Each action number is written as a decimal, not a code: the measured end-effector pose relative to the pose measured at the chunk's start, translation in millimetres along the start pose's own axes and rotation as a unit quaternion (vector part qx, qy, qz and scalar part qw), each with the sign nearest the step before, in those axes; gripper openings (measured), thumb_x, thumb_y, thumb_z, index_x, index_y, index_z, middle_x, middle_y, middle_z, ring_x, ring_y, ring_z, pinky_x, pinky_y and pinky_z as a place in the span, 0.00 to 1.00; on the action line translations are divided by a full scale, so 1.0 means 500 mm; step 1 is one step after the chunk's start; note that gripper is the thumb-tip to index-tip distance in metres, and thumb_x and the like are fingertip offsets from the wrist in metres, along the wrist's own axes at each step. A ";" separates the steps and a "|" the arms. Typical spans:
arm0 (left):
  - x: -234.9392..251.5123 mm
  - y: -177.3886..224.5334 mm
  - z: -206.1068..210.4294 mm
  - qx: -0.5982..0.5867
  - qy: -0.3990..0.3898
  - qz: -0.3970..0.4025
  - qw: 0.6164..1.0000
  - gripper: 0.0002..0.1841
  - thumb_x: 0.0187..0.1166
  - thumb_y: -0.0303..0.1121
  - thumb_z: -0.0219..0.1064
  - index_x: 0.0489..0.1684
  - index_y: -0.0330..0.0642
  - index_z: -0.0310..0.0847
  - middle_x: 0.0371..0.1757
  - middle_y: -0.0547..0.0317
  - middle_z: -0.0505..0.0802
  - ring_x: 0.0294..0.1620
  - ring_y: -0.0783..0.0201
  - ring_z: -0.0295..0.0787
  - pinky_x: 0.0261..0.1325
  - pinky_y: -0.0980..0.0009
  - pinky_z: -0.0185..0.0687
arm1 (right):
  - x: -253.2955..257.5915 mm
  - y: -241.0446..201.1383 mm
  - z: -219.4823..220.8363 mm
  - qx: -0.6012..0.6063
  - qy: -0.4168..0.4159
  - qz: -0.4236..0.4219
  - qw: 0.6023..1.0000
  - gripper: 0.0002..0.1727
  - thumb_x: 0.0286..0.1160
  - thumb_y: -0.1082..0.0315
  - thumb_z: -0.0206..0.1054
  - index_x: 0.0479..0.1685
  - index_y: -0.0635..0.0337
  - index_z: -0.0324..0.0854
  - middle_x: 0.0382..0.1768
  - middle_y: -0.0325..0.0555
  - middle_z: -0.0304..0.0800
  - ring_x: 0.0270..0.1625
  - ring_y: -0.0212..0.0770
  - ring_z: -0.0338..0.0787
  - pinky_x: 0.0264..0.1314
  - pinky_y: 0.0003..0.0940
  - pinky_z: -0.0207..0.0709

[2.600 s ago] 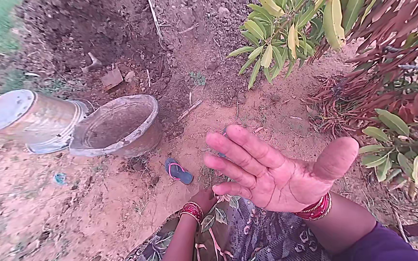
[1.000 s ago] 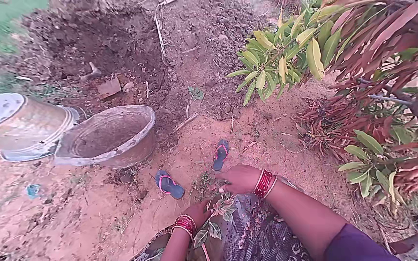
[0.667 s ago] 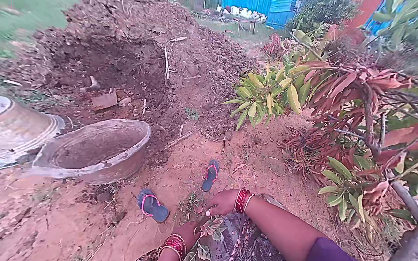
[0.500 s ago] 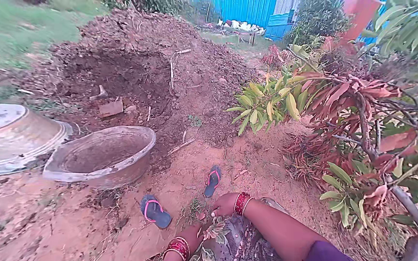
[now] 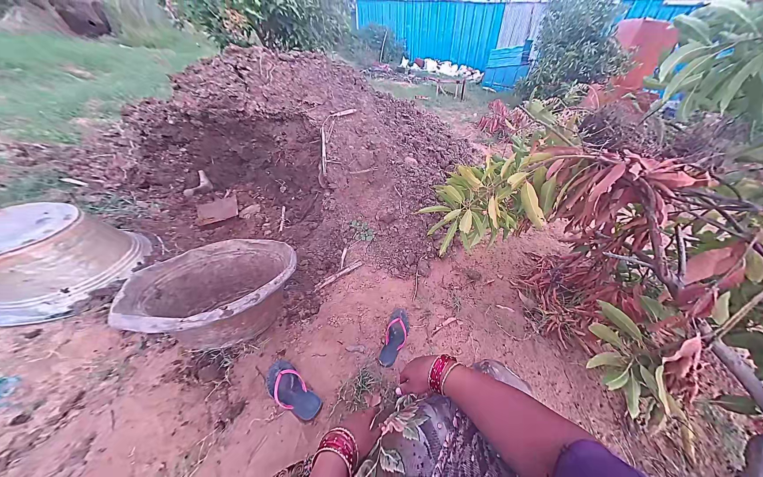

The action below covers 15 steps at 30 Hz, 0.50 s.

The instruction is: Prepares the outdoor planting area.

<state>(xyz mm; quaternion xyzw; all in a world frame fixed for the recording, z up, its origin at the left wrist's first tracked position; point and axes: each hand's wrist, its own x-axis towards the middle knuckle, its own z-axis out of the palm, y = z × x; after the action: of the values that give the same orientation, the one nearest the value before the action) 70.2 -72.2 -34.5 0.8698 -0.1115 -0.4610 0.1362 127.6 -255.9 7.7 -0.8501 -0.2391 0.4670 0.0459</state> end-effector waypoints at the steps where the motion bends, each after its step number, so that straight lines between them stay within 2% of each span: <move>1: 0.001 -0.002 0.001 0.000 0.000 0.001 1.000 0.30 0.95 0.46 0.53 0.95 0.45 0.58 0.88 0.36 0.74 0.90 0.40 0.68 0.92 0.42 0.57 | 0.001 -0.001 0.000 -0.004 0.001 -0.001 1.000 0.31 0.98 0.51 0.45 0.70 0.73 0.79 0.65 0.75 0.84 0.68 0.71 0.85 0.69 0.71 0.72; 6: 0.007 -0.005 -0.001 -0.002 -0.006 0.012 1.000 0.31 0.95 0.45 0.53 0.95 0.44 0.58 0.86 0.35 0.76 0.89 0.40 0.69 0.91 0.42 0.57 | -0.003 0.000 0.002 -0.001 0.009 0.008 1.000 0.31 0.97 0.52 0.47 0.69 0.74 0.80 0.67 0.76 0.83 0.74 0.71 0.81 0.73 0.73 0.68; 10: 0.011 -0.007 -0.001 -0.002 -0.012 0.009 1.000 0.30 0.96 0.44 0.53 0.95 0.44 0.57 0.86 0.35 0.76 0.88 0.39 0.70 0.91 0.42 0.57 | -0.001 0.000 0.003 -0.012 0.014 0.008 1.000 0.31 0.97 0.51 0.48 0.68 0.75 0.80 0.68 0.76 0.83 0.76 0.71 0.80 0.74 0.74 0.66; 15: 0.023 -0.013 0.003 0.005 -0.008 0.004 1.000 0.31 0.95 0.45 0.54 0.94 0.44 0.58 0.86 0.35 0.75 0.89 0.39 0.70 0.91 0.43 0.58 | -0.001 0.001 0.002 -0.008 0.013 0.006 1.000 0.31 0.96 0.51 0.48 0.66 0.75 0.81 0.65 0.76 0.84 0.72 0.71 0.83 0.71 0.74 0.69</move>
<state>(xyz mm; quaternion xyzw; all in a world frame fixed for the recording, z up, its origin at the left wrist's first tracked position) 75.7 -70.1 -46.3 0.8664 -0.1187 -0.4664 0.1331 126.6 -256.7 7.2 -0.8578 -0.2369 0.4543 0.0398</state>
